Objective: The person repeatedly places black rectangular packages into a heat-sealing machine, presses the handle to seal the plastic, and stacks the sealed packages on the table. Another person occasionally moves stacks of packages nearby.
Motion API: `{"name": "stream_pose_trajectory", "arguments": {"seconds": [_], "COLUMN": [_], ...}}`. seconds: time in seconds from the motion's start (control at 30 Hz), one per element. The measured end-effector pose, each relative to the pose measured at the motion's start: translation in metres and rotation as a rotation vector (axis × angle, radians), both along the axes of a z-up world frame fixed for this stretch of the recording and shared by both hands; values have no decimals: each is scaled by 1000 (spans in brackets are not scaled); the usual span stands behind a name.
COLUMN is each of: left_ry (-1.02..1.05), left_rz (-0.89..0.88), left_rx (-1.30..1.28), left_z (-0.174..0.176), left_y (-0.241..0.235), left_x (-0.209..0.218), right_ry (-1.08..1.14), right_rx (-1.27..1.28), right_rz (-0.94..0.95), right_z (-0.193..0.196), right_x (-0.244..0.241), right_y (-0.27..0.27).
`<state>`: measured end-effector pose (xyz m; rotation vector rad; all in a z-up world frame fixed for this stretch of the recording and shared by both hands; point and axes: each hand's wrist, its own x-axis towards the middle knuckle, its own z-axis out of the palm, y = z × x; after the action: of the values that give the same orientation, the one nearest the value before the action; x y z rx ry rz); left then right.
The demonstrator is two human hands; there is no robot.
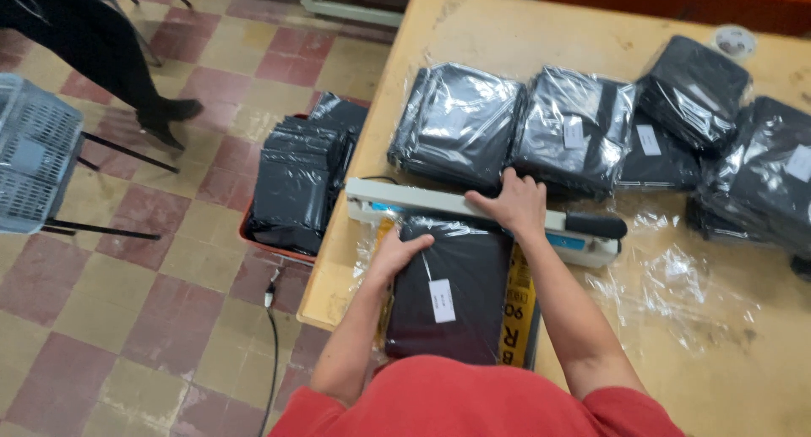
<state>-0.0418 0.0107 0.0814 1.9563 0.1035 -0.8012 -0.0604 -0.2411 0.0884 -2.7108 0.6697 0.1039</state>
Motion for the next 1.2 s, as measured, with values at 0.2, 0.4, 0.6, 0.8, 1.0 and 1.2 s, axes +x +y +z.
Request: {"name": "stream_pose_trajectory", "arguments": {"seconds": [0.2,0.4,0.6,0.8,1.0,1.2], "left_ry": [27,-112,-374,-528,-564,-739], "left_rz": [157,408,358,260,105,-259], "left_rx": [-148,-273,-488,-726,-696,-538], "left_z": [-22,7,8,7,39,122], "left_y": [26,48,57,46,7,-93], "left_x": [-19,-59,-99,-132,-146,-174], "right_ry": [-48,-221,-775,-809,-403,-669], "right_rx": [-46,-69,-225,495,1349,1643], "right_rz": [12,116,465,384,-82,31], "right_z": [-7,-18,47,-12,-171,-128], "right_x": [-9,-15,-77,-183,-270,-303], "right_y": [-1,-7,21,34,44,19]}}
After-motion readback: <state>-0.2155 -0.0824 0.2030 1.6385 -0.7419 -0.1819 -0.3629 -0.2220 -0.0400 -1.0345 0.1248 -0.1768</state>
